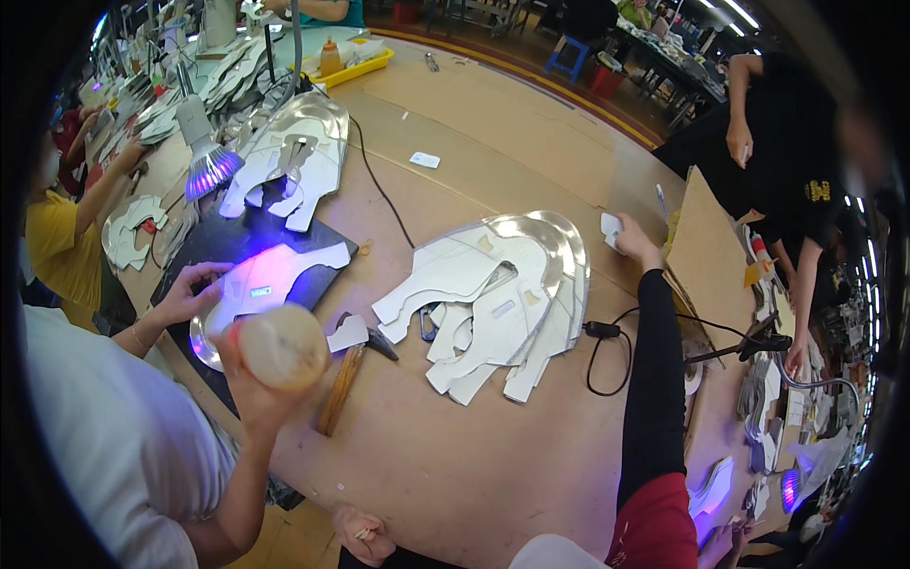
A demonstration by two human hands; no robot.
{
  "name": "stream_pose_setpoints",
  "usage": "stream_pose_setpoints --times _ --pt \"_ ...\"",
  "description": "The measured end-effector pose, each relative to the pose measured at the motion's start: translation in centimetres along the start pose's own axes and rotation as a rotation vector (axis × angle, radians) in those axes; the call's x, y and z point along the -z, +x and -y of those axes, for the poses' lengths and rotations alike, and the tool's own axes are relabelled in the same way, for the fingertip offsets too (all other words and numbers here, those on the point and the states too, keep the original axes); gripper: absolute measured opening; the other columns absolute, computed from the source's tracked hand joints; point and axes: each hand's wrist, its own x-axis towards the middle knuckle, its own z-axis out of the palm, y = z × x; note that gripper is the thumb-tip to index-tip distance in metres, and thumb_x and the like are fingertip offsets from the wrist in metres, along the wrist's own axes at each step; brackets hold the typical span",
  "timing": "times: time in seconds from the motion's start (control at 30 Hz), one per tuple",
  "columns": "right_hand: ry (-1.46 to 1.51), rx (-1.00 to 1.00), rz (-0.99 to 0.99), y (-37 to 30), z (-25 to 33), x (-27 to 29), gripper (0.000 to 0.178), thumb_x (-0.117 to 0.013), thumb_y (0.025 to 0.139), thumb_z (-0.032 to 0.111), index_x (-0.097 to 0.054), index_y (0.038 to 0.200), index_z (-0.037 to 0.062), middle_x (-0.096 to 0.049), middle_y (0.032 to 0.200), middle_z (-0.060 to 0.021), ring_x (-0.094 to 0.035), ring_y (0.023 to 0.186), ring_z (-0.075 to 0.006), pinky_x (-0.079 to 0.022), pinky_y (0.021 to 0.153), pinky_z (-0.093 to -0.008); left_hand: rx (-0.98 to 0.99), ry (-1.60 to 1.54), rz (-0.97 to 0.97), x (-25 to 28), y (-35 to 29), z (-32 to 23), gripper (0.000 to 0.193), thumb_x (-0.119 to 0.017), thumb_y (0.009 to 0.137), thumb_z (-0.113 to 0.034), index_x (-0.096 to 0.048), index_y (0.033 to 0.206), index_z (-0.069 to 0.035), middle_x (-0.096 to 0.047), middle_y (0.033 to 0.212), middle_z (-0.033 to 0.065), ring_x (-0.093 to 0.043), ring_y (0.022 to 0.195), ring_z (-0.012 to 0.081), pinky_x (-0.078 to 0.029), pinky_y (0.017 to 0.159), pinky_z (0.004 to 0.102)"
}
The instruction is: The person handles small white foam pieces at a shared workbench, peeling and folding them by hand. They place finished pieces into a yellow tray while coworkers nearby use UV lamps and other tools on similar materials.
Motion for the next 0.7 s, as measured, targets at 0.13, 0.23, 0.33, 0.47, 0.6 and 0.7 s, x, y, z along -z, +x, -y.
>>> stream_pose_setpoints --times 0.13,0.23,0.33,0.47,0.6,0.7 --pt "0.086 -0.181 0.091 -0.7 0.6 1.7 0.054 -0.062 0.076 0.006 -0.050 0.128 0.0017 -0.058 0.124 -0.0257 -0.059 0.112 -0.0363 -0.047 0.094 -0.0416 0.002 -0.009 0.037 0.5 -0.5 0.1 0.030 -0.041 0.099 -0.023 -0.048 0.074 -0.010 -0.044 0.050 -0.0007 -0.043 0.045 0.0189 -0.036 0.051 0.0325" --pt "-0.085 -0.157 -0.017 -1.6 2.5 1.9 0.043 -0.063 0.077 0.006 -0.053 0.118 -0.0005 -0.058 0.120 -0.0262 -0.058 0.109 -0.0398 -0.048 0.090 -0.0445 0.009 -0.023 0.063 0.6 -0.4 -0.1 0.027 -0.042 0.099 -0.021 -0.049 0.076 -0.010 -0.045 0.050 -0.0020 -0.044 0.044 0.0189 -0.037 0.052 0.0326" --pt "-0.005 -0.026 -0.369 -2.3 6.4 0.7 0.033 -0.060 0.083 0.006 -0.052 0.113 -0.0025 -0.057 0.114 -0.0259 -0.055 0.107 -0.0438 -0.047 0.087 -0.0478 -0.027 0.026 0.040 0.4 -0.1 -0.3 0.024 -0.043 0.099 -0.020 -0.050 0.077 -0.011 -0.047 0.052 -0.0019 -0.044 0.044 0.0185 -0.036 0.051 0.0324" --pt "0.200 0.523 -0.427 -1.8 15.3 -1.4 0.035 -0.057 0.086 0.007 -0.050 0.118 -0.0036 -0.053 0.118 -0.0271 -0.051 0.111 -0.0441 -0.042 0.094 -0.0471 0.004 0.057 0.059 0.6 -0.5 -0.7 0.021 -0.047 0.096 -0.020 -0.051 0.078 -0.010 -0.049 0.055 -0.0009 -0.046 0.044 0.0191 -0.036 0.049 0.0330" --pt "0.339 0.790 -0.400 -0.3 26.2 -4.9 0.039 -0.056 0.086 0.008 -0.048 0.122 -0.0047 -0.053 0.119 -0.0277 -0.049 0.113 -0.0439 -0.041 0.096 -0.0477 0.002 0.012 0.035 0.3 -1.4 0.1 0.012 -0.052 0.088 -0.013 -0.051 0.078 -0.009 -0.050 0.056 -0.0002 -0.049 0.046 0.0198 -0.037 0.048 0.0335" --pt "0.266 0.752 -0.306 1.6 32.3 -6.5 0.038 -0.059 0.086 0.011 -0.050 0.120 -0.0028 -0.053 0.123 -0.0255 -0.050 0.116 -0.0402 -0.040 0.098 -0.0486 -0.004 0.019 0.163 0.9 -1.7 0.6 0.019 -0.051 0.089 -0.017 -0.050 0.072 -0.009 -0.050 0.055 0.0008 -0.049 0.047 0.0187 -0.036 0.047 0.0325"
